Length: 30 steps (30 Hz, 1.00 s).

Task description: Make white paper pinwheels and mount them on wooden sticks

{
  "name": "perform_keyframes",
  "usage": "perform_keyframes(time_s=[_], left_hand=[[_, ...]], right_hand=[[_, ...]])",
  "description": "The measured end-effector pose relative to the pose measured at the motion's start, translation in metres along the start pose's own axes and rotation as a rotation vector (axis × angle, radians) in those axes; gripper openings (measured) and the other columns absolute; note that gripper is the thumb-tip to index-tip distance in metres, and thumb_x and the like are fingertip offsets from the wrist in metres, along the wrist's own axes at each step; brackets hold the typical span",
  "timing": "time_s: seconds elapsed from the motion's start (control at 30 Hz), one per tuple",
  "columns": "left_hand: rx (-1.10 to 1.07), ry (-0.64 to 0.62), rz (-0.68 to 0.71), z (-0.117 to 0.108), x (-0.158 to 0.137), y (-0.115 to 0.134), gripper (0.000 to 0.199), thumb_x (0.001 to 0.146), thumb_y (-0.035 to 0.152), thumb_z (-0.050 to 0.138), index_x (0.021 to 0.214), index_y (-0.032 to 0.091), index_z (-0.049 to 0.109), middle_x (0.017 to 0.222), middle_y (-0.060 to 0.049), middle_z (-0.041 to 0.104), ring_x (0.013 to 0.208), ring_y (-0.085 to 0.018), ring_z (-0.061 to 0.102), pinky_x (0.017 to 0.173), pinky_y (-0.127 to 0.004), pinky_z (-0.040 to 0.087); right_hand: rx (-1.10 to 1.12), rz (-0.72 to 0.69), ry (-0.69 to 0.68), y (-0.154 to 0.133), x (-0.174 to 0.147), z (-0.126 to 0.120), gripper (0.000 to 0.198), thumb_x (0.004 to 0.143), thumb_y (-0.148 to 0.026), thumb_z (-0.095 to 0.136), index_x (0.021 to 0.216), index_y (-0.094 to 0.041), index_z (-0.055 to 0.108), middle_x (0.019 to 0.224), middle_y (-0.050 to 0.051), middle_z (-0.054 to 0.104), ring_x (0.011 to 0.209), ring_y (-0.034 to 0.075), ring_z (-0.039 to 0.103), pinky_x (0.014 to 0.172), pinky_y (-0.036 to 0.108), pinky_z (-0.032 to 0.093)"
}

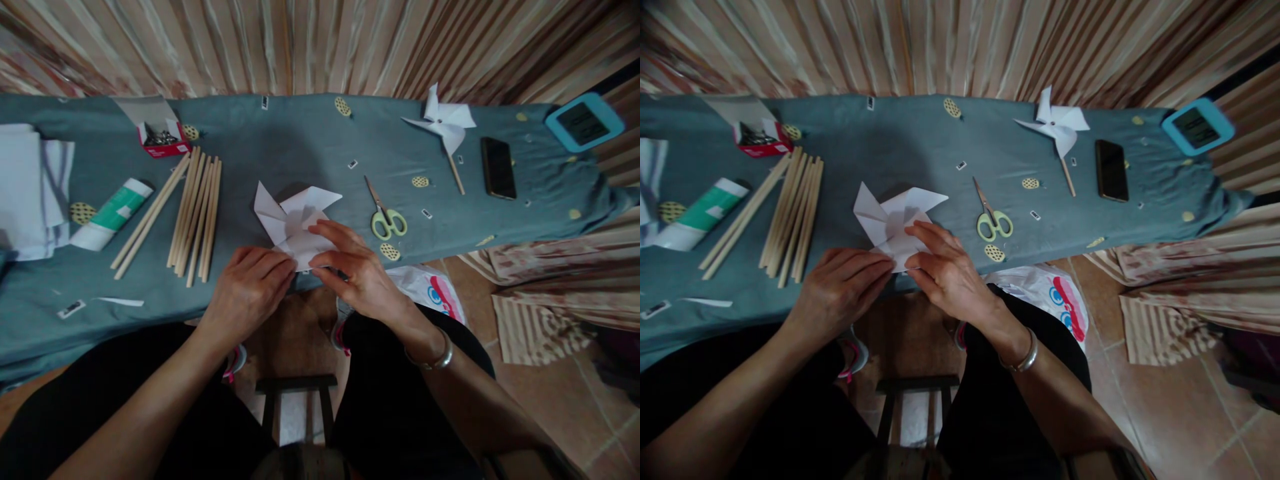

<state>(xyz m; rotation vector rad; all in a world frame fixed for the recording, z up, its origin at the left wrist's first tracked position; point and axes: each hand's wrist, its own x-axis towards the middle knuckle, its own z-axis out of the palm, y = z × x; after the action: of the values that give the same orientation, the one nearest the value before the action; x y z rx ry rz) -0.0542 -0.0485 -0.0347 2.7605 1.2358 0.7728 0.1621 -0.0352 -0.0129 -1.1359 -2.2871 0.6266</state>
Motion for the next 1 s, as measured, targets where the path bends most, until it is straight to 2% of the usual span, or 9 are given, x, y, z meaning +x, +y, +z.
perform_keyframes(time_s=[0.27,0.53,0.8,1.0], left_hand=[[-0.036,0.020,0.027,0.003,0.010,0.006,0.011,0.094,0.021,0.056,0.097,0.015,0.065,0.094,-0.007,0.073,0.085,-0.022,0.064,0.075,-0.037,0.050],[-0.137,-0.019,-0.055,0.009,0.011,0.006,0.015,0.094,0.018,0.052,0.091,0.014,0.066,0.089,-0.008,0.071,0.084,-0.023,0.062,0.076,-0.037,0.048],[-0.118,-0.022,-0.066,0.009,0.011,0.006,0.013,0.094,0.019,0.053,0.093,0.016,0.066,0.091,-0.007,0.072,0.086,-0.022,0.064,0.077,-0.036,0.049],[-0.124,0.003,-0.053,0.008,0.010,0.006,0.013,0.094,0.018,0.053,0.096,0.014,0.065,0.095,-0.008,0.073,0.088,-0.022,0.066,0.079,-0.036,0.052]], right_hand=[[-0.006,0.024,0.023,-0.002,0.002,0.006,0.017,0.091,-0.018,0.056,0.083,-0.023,0.071,0.136,0.006,0.061,0.135,0.026,0.048,0.111,0.051,0.041],[-0.044,0.026,0.068,-0.002,0.004,0.007,0.020,0.087,-0.013,0.054,0.083,-0.021,0.072,0.135,0.007,0.062,0.134,0.027,0.050,0.111,0.051,0.041],[0.048,0.086,0.103,0.010,0.002,-0.007,0.015,0.088,-0.023,0.060,0.086,-0.024,0.075,0.134,0.006,0.063,0.132,0.025,0.052,0.111,0.050,0.041],[0.107,0.117,0.138,0.012,0.004,-0.004,0.009,0.086,-0.023,0.065,0.086,-0.023,0.075,0.136,0.006,0.061,0.133,0.025,0.051,0.113,0.049,0.040]])
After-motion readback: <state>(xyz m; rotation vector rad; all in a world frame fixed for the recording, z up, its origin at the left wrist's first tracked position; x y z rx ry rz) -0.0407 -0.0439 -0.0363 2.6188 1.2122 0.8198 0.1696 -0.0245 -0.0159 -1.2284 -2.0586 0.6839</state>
